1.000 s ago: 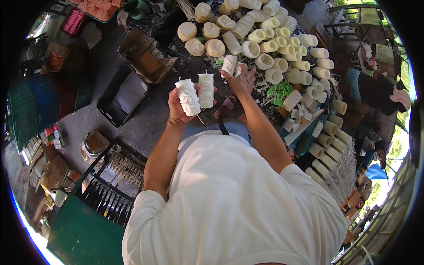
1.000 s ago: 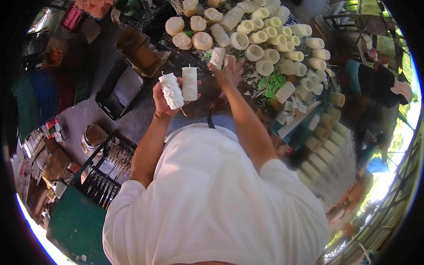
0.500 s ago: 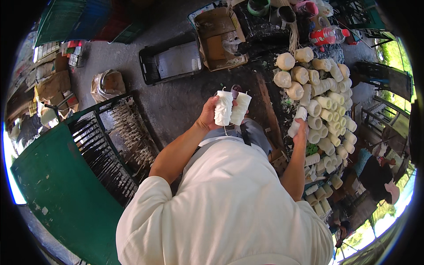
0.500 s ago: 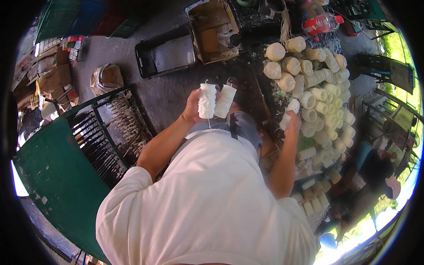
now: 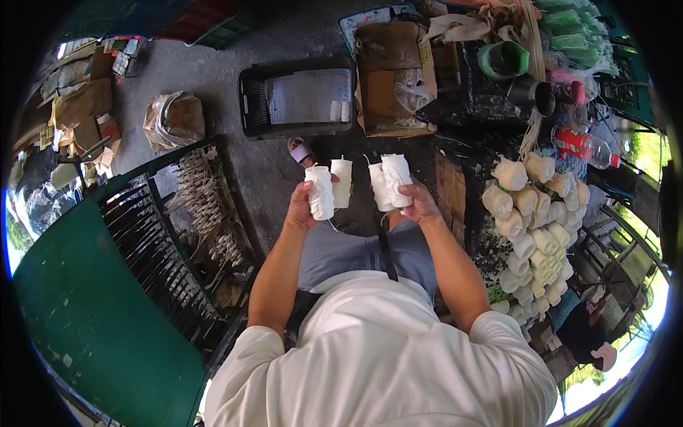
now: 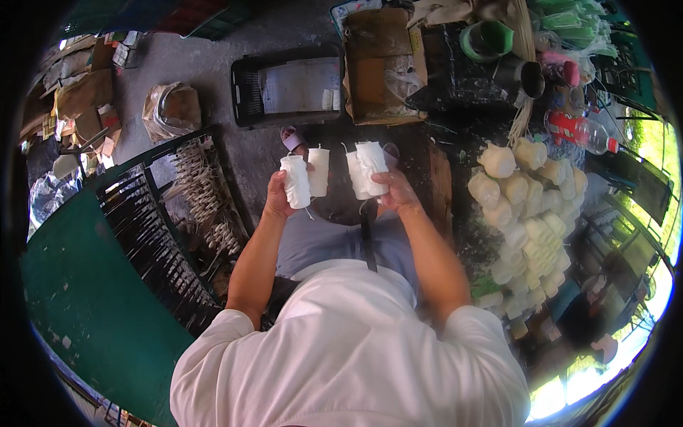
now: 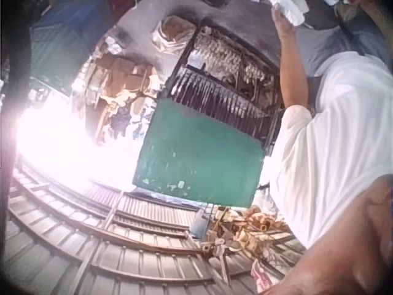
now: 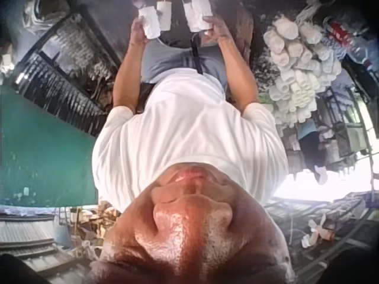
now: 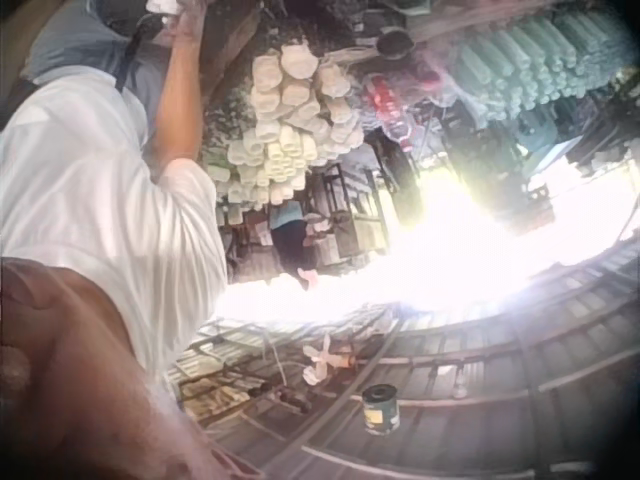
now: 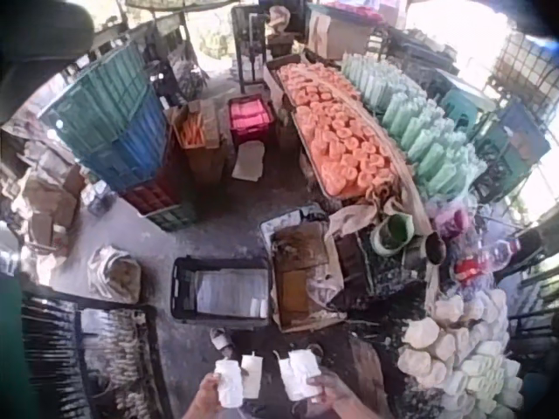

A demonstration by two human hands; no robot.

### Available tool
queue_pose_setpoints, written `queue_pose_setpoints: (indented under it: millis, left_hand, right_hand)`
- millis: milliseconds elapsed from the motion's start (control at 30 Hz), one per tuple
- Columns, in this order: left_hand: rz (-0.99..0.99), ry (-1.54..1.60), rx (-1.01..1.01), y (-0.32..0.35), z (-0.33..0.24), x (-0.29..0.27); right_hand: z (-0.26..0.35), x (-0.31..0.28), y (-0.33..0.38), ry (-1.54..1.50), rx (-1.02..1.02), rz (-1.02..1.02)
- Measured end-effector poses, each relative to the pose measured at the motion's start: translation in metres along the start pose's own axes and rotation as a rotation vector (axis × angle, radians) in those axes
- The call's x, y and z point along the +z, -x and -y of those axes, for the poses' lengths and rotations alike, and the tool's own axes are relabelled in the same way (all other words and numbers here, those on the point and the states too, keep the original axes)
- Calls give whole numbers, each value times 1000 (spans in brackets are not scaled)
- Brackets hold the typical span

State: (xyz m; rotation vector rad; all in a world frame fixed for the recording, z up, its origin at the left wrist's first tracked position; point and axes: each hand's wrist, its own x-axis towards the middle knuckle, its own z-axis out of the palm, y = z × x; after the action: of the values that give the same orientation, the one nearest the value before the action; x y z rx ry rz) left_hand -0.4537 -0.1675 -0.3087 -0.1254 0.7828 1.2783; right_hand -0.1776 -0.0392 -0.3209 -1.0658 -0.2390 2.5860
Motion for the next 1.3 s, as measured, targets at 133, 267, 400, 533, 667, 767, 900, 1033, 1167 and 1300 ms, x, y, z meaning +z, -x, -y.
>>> queue_pose_setpoints:
  millis: [133, 267, 400, 533, 667, 767, 900, 1033, 1167, 1300]
  left_hand:
    - [-294, -204, 87, -87, -41, -129]
    - [-333, -337, 16, -216, -93, -246]
    - [-438, -675, -3, -318, -106, -354]
    - [-545, -1080, -19, -400, -79, -449]
    - [-591, -1489, -120, -450, -53, -520]
    - [-645, -1650, -214, -464, -23, -533]
    - [-803, -1643, -326, -462, -25, -488]
    - [-861, -1730, -324, -446, -39, -495]
    - [-848, -1710, -294, -444, -49, -489]
    - [-857, -1716, -67, -439, -51, -489]
  right_hand:
    - [-42, -3, -188, 125, 13, -107]
    - [-71, -40, -358, 152, 41, -164]
    - [-118, -100, -506, 178, 44, -186]
    - [-149, -149, -588, 218, 7, -253]
    - [-176, -179, -631, 226, 55, -310]
    - [-187, -208, -649, 321, 5, -351]
    - [-194, -213, -648, 682, 98, -551]
    - [-193, -173, -628, 1300, 111, -875]
    - [-169, -158, -636, 1606, 316, -781]
    - [-162, -143, -629, 1636, 316, -814]
